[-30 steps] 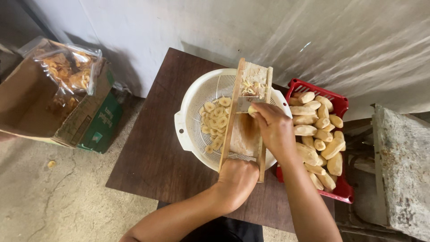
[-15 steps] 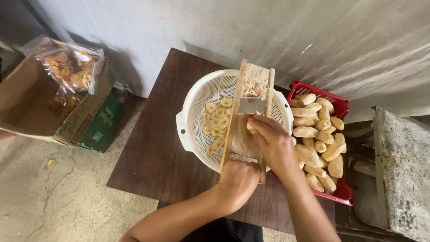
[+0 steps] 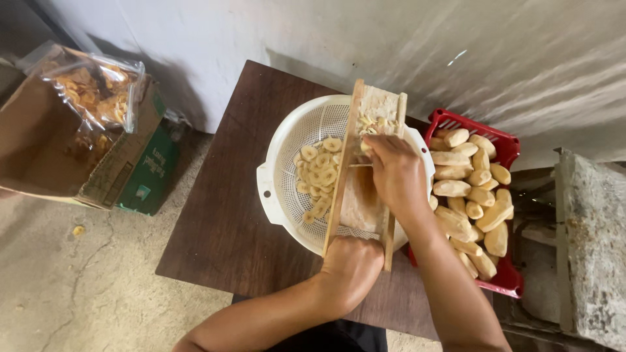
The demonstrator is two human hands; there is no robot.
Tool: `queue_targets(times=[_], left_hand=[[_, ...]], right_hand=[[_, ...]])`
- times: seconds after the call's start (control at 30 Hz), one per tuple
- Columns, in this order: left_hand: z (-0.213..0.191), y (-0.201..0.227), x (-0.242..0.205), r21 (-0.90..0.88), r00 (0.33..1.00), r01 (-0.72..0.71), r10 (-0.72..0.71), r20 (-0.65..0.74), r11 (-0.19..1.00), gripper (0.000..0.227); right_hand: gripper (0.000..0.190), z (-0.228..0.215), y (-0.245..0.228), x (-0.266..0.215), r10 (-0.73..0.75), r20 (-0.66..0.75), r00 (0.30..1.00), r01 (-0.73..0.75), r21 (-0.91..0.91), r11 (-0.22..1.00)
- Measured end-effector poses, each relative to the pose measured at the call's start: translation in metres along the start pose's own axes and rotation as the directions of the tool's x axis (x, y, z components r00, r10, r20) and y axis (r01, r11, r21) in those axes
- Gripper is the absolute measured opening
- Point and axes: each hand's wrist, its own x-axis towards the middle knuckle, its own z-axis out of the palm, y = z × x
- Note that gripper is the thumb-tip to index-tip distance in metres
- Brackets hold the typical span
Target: The person is slicing plantains using a wooden mandoline slicer over a colander on a table. They take the plantains from a crate and slice them one at a time into the bowl.
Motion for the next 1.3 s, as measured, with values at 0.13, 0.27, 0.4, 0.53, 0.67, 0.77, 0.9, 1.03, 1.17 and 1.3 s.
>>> queue_targets(times=[0.13, 0.27, 0.4, 0.53, 0.67, 0.77, 0.9, 1.03, 1.17, 1.3], left_hand=[[-0.007, 0.002, -0.001, -0.055, 0.998, -0.005, 0.002, -0.057, 0.998, 0.001], [-0.001, 0.002, 0.000, -0.028, 1.000, -0.003, 0.002, -0.025, 1.000, 0.001], [0.006, 0.001, -0.004, -0.033, 0.994, -0.028, 0.025, -0.107, 0.999, 0.002], [0.009, 0.001, -0.001, 0.030, 0.995, -0.051, 0.053, -0.079, 0.998, 0.001], [0.007, 0.002, 0.000, 0.030, 0.999, -0.029, 0.030, -0.020, 0.999, 0.002], [0.005, 0.001, 0.001, 0.015, 0.999, -0.029, 0.028, 0.024, 0.999, 0.002], [0.001, 0.001, 0.001, 0.006, 0.999, -0.029, 0.029, -0.021, 1.000, 0.003], [0.002, 0.001, -0.001, -0.022, 1.000, -0.028, 0.028, -0.012, 0.999, 0.002], [0.001, 0.000, 0.002, -0.026, 0.999, -0.024, 0.023, -0.035, 0.999, 0.002], [0.008, 0.001, 0.000, -0.030, 0.996, -0.015, 0.012, -0.094, 0.999, 0.002]], right_hand=[[0.023, -0.009, -0.002, 0.014, -0.017, 0.029, 0.999, 0.015, 0.059, 0.998], [0.028, -0.012, 0.003, 0.011, 0.052, 0.021, 0.998, -0.055, 0.169, 0.984], [0.027, -0.029, -0.008, -0.024, 0.097, 0.014, 0.995, -0.098, 0.145, 0.985], [0.021, -0.032, -0.026, -0.056, -0.095, 0.003, 0.995, 0.095, 0.012, 0.995], [0.023, -0.035, -0.032, -0.067, -0.026, -0.008, 1.000, 0.025, -0.029, 0.999], [0.023, -0.025, -0.027, -0.060, -0.058, -0.078, 0.995, 0.053, -0.054, 0.997], [0.023, -0.019, -0.021, -0.039, -0.009, -0.085, 0.996, 0.006, -0.030, 1.000], [0.023, -0.023, -0.018, -0.029, 0.015, 0.019, 1.000, -0.015, -0.015, 1.000], [0.026, -0.025, -0.024, -0.023, 0.059, 0.038, 0.997, -0.061, 0.033, 0.998], [0.030, -0.031, -0.032, -0.039, 0.103, 0.106, 0.989, -0.109, 0.046, 0.993]])
